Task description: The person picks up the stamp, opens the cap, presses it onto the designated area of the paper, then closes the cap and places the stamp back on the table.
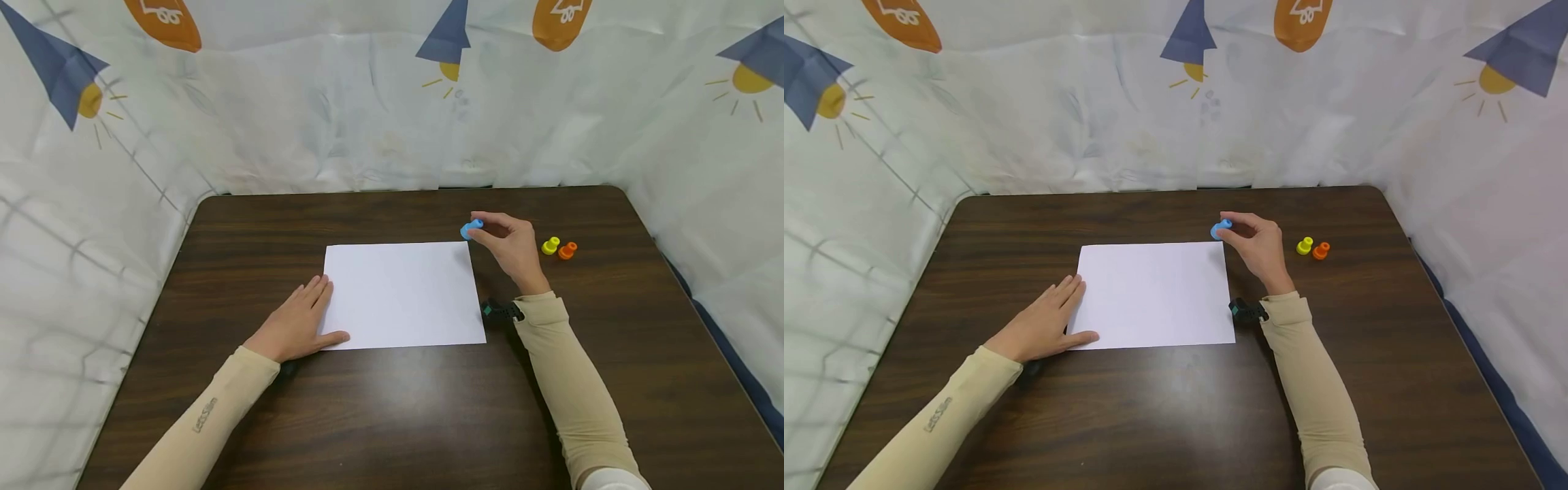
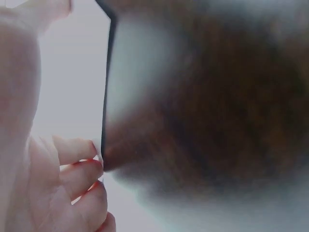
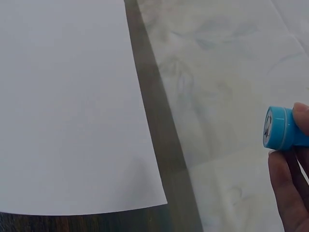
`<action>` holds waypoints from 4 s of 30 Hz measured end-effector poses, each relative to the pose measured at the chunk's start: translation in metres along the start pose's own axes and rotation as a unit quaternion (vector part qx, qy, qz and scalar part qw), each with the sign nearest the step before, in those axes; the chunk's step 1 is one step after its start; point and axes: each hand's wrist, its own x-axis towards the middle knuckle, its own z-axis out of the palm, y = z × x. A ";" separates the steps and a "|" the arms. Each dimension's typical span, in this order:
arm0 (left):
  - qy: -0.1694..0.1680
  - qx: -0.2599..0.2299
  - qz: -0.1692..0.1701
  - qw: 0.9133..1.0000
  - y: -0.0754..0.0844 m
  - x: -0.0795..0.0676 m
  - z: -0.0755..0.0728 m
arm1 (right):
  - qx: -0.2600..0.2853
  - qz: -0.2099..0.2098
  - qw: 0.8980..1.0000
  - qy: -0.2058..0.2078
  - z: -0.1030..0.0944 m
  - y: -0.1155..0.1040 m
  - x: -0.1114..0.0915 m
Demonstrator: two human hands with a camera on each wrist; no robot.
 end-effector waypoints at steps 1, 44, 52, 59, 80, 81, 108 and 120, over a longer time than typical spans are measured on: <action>0.000 0.001 -0.002 1.000 0.001 -0.001 0.000 | 0.001 0.000 1.000 -0.001 -0.001 0.000 0.000; 0.320 -0.243 0.047 0.914 0.054 0.087 -0.046 | 0.066 0.002 0.998 -0.004 -0.011 -0.004 -0.002; 0.320 -0.351 0.074 0.877 0.077 0.111 -0.050 | 0.072 0.000 0.997 -0.012 -0.007 -0.006 -0.003; 0.299 -0.445 0.060 0.842 0.085 0.122 -0.040 | 0.094 -0.001 0.995 -0.029 -0.001 -0.011 -0.005; 0.253 -0.521 0.087 0.810 0.107 0.132 -0.002 | 0.117 0.005 0.991 -0.069 0.026 -0.016 -0.017; 0.252 -0.528 0.092 0.806 0.108 0.133 -0.001 | 0.118 0.004 0.991 -0.068 0.027 -0.016 -0.018; 0.320 -0.572 0.112 0.747 0.121 0.131 -0.002 | 0.182 0.023 0.979 -0.083 0.046 -0.021 -0.027; 0.335 -0.581 0.103 0.735 0.122 0.132 -0.003 | 0.209 0.054 0.972 -0.089 0.047 -0.020 -0.028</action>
